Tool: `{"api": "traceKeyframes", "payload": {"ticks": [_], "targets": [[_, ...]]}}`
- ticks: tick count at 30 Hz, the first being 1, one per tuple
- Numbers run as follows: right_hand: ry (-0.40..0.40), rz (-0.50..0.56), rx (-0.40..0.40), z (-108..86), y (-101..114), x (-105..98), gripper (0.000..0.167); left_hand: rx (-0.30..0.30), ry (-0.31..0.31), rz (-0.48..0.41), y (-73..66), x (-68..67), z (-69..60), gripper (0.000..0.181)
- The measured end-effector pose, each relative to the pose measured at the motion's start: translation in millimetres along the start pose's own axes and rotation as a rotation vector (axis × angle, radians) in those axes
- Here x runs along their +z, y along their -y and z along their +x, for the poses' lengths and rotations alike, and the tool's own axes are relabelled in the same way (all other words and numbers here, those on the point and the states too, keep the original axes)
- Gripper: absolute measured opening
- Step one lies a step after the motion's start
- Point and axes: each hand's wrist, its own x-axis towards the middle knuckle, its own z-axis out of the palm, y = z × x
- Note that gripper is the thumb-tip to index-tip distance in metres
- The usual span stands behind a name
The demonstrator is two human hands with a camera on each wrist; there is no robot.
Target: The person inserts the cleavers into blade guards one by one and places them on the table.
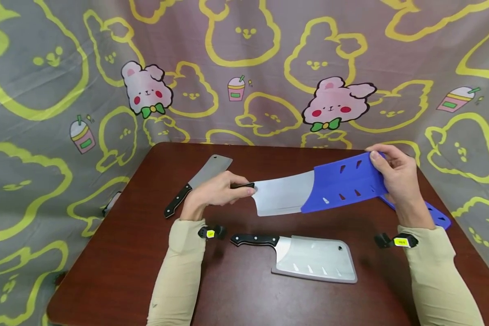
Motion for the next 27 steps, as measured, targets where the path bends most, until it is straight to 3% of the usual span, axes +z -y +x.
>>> {"api": "traceKeyframes", "payload": {"ticks": [12, 19, 27], "targets": [[-0.052, -0.055, -0.005, -2.1, 2, 8, 0.018, 0.013, -0.035, 0.045, 0.6, -1.6, -2.1, 0.027], [-0.004, 0.006, -0.007, -2.2, 3, 11, 0.017, 0.002, -0.042, 0.05, 2.8, -1.7, -2.0, 0.026], [-0.004, -0.058, 0.005, -3.3, 3, 12, 0.017, 0.0, -0.037, 0.056, 1.5, -2.1, -3.0, 0.024]]}}
